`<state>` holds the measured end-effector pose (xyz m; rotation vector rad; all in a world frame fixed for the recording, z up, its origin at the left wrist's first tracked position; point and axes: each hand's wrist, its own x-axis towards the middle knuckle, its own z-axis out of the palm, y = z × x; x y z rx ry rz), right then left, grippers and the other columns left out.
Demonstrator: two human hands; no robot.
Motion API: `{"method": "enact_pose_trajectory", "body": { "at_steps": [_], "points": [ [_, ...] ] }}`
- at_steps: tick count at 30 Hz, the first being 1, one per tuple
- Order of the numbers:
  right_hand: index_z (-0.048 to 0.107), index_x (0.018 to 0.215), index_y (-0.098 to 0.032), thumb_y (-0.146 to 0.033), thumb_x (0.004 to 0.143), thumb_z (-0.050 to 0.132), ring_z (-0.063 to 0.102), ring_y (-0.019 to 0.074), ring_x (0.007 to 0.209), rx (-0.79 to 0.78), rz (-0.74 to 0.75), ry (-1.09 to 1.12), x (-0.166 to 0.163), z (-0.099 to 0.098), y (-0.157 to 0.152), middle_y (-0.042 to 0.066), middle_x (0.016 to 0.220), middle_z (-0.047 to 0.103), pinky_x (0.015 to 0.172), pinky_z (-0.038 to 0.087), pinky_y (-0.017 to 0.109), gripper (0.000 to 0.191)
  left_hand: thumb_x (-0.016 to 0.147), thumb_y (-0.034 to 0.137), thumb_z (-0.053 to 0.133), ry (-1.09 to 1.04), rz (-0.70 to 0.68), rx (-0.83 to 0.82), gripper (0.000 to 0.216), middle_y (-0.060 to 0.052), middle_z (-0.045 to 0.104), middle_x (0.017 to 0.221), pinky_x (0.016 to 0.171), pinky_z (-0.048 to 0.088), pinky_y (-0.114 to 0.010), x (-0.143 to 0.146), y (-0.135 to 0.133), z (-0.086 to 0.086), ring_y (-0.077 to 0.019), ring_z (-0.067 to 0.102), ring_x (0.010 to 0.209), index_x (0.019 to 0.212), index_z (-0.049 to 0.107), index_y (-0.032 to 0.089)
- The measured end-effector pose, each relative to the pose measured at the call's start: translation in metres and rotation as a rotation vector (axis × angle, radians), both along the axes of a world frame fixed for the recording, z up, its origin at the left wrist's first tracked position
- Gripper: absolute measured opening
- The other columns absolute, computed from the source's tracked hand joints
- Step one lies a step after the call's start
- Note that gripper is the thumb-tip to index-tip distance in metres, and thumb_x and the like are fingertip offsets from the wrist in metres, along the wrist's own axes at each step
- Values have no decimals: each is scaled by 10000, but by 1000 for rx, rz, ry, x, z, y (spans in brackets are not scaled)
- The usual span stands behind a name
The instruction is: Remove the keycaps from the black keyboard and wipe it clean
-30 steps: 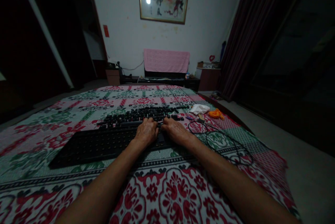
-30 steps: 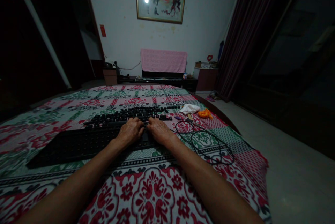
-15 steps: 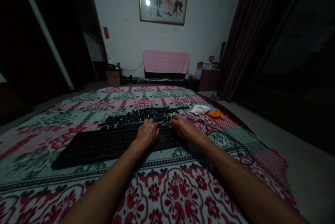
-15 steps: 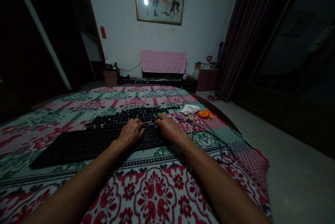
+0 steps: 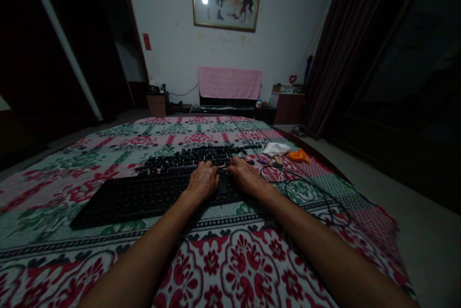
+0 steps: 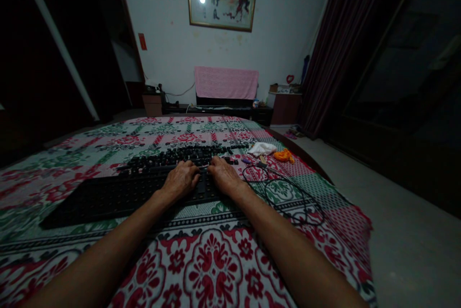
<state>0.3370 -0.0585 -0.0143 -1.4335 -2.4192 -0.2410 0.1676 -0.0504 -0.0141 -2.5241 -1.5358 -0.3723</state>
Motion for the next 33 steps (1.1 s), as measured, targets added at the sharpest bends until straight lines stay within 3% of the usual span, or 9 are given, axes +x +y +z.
{"method": "enact_pose_trajectory", "body": {
  "at_steps": [5,11,16,24,27,33],
  "points": [
    [633,857,-146,-118,842,428,466,162,823,-39,7,-30,4,3,-4,86,953,504,719,386,254,208,860,290,403,5,-13,23,268,-80,578,972,806,449,-313,-1,0,-1,-219,504,946,909,641,175],
    [628,944,-153,-73,830,426,463,146,838,42,67,103,4,-2,-1,69,952,501,746,386,242,246,855,292,408,0,-3,17,263,-78,573,980,794,453,-303,-1,1,-1,-215,502,952,906,642,182],
    [633,880,-165,-127,853,448,443,154,848,30,50,34,-5,-8,6,52,926,496,732,374,242,191,859,292,406,11,-10,29,267,-83,577,968,809,448,-312,0,2,-2,-216,505,944,912,641,177],
    [625,817,-153,-102,848,427,436,164,853,13,76,-31,-9,0,0,67,952,490,741,375,261,208,855,292,419,16,-10,34,254,-83,574,981,802,449,-316,-1,2,-2,-218,504,942,920,637,179],
    [618,823,-153,-61,808,444,446,153,835,4,80,51,-1,-3,2,60,936,489,739,378,254,198,857,299,422,4,-6,25,251,-83,569,986,796,450,-316,-1,2,-3,-218,502,947,922,636,185],
    [559,1016,-133,2,758,427,465,158,890,51,27,262,16,-10,9,70,933,501,795,392,263,320,855,298,422,-2,-6,18,251,-78,574,969,806,446,-316,-1,3,-3,-214,502,940,906,641,188]
  ]
}}
